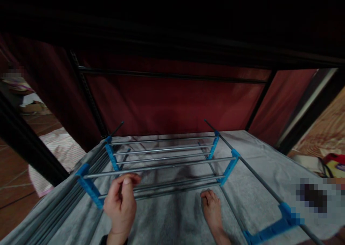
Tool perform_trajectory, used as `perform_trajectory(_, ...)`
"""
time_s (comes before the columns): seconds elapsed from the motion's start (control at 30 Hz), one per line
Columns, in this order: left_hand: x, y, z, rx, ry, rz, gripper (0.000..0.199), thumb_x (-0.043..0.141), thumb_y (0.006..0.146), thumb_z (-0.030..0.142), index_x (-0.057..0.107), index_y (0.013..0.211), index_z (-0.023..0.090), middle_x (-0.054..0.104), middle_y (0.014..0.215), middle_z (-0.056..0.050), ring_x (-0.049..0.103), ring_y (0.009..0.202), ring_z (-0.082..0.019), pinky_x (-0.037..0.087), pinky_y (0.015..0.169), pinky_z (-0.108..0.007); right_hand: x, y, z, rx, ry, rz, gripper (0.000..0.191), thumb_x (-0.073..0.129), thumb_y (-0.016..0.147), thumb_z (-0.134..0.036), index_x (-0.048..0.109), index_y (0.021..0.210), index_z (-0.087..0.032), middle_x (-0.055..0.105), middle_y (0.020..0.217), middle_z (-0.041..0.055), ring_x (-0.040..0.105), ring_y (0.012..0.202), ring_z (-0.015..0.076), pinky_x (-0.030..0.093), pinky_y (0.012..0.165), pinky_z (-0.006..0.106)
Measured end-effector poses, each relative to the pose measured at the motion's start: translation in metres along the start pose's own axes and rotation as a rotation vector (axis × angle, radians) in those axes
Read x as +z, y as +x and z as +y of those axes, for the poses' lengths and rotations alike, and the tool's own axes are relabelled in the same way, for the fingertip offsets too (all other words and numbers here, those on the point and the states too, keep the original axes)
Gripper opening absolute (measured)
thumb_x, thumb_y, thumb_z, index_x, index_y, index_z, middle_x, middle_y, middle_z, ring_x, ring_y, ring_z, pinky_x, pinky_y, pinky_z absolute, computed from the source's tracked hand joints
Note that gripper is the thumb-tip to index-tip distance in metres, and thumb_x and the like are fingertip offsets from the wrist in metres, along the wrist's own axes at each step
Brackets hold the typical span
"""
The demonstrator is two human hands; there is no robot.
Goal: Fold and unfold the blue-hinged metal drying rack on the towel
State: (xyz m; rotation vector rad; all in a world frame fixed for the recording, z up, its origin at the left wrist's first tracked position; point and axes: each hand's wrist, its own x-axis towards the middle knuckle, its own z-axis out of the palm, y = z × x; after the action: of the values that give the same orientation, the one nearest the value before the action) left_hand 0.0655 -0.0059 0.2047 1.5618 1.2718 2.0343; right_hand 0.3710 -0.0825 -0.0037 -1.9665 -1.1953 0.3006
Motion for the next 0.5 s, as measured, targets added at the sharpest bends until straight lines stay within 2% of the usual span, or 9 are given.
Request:
perform_trajectory(0.13, 0.047, 0.051, 0.051, 0.057, -0.188, 0.09, 0.022, 0.061, 0.099, 0.039, 0.067, 0.089, 0.021, 0.069, 0.064, 0.003, 0.062, 0.056, -0.015, 0.051, 0.059, -0.028, 0.001, -0.001, -0.001, -0.042, 0.019, 0.034, 0.028, 0.047, 0.093, -0.028, 0.073, 0.086, -0.031, 0.078, 0.102, 0.0088, 0.075, 0.105, 0.0369, 0.054, 0.101, 0.052)
perform_trajectory(0.17, 0.061, 0.065, 0.061, 0.059, -0.237, 0.12, 0.02, 0.061, 0.097, 0.037, 0.065, 0.087, 0.021, 0.066, 0.061, 0.004, 0.06, 0.053, -0.014, 0.048, 0.055, -0.026, 0.001, -0.002, -0.002, -0.056, 0.028, 0.051, 0.029, 0.046, 0.094, -0.029, 0.074, 0.087, -0.031, 0.079, 0.102, 0.0099, 0.075, 0.104, 0.038, 0.053, 0.1, 0.054)
perform_trajectory(0.27, 0.1, 0.108, 0.079, 0.06, -0.278, 0.115, 0.019, 0.058, 0.095, 0.032, 0.06, 0.078, 0.023, 0.061, 0.057, 0.005, 0.056, 0.05, -0.013, 0.043, 0.051, -0.024, 0.002, -0.002, -0.002, -0.085, 0.053, 0.087, 0.032, 0.043, 0.096, -0.03, 0.075, 0.089, -0.03, 0.08, 0.102, 0.0118, 0.074, 0.102, 0.039, 0.053, 0.096, 0.056)
perform_trajectory(0.33, 0.117, 0.139, 0.085, 0.062, -0.245, 0.018, 0.019, 0.056, 0.098, 0.026, 0.061, 0.081, 0.023, 0.062, 0.06, 0.006, 0.058, 0.054, -0.012, 0.043, 0.053, -0.023, 0.003, -0.002, -0.001, -0.088, 0.055, 0.102, 0.034, 0.042, 0.096, -0.031, 0.075, 0.091, -0.03, 0.08, 0.102, 0.0119, 0.074, 0.101, 0.0381, 0.053, 0.095, 0.055)
perform_trajectory(0.37, 0.121, 0.155, 0.087, 0.075, -0.192, -0.076, 0.02, 0.054, 0.1, 0.023, 0.063, 0.083, 0.022, 0.062, 0.061, 0.006, 0.059, 0.056, -0.012, 0.043, 0.055, -0.022, 0.003, -0.002, 0.0, -0.089, 0.051, 0.108, 0.034, 0.042, 0.097, -0.032, 0.075, 0.091, -0.029, 0.08, 0.101, 0.0116, 0.074, 0.1, 0.0372, 0.053, 0.094, 0.053)
perform_trajectory(0.43, 0.117, 0.184, 0.09, 0.136, -0.024, -0.308, 0.019, 0.058, 0.102, 0.016, 0.069, 0.086, 0.019, 0.067, 0.065, 0.005, 0.062, 0.064, -0.011, 0.043, 0.061, -0.02, 0.004, -0.001, 0.002, -0.088, 0.041, 0.12, 0.034, 0.041, 0.098, -0.034, 0.074, 0.089, -0.029, 0.079, 0.098, 0.0106, 0.073, 0.099, 0.035, 0.053, 0.093, 0.05)
perform_trajectory(0.5, 0.1, 0.205, 0.094, 0.177, 0.118, -0.482, 0.009, 0.076, 0.092, 0.008, 0.074, 0.086, 0.014, 0.073, 0.072, 0.003, 0.063, 0.069, -0.01, 0.044, 0.068, -0.02, 0.005, 0.0, 0.004, -0.088, 0.039, 0.13, 0.037, 0.039, 0.1, -0.038, 0.073, 0.088, -0.028, 0.078, 0.096, 0.0101, 0.072, 0.097, 0.0332, 0.053, 0.092, 0.048)
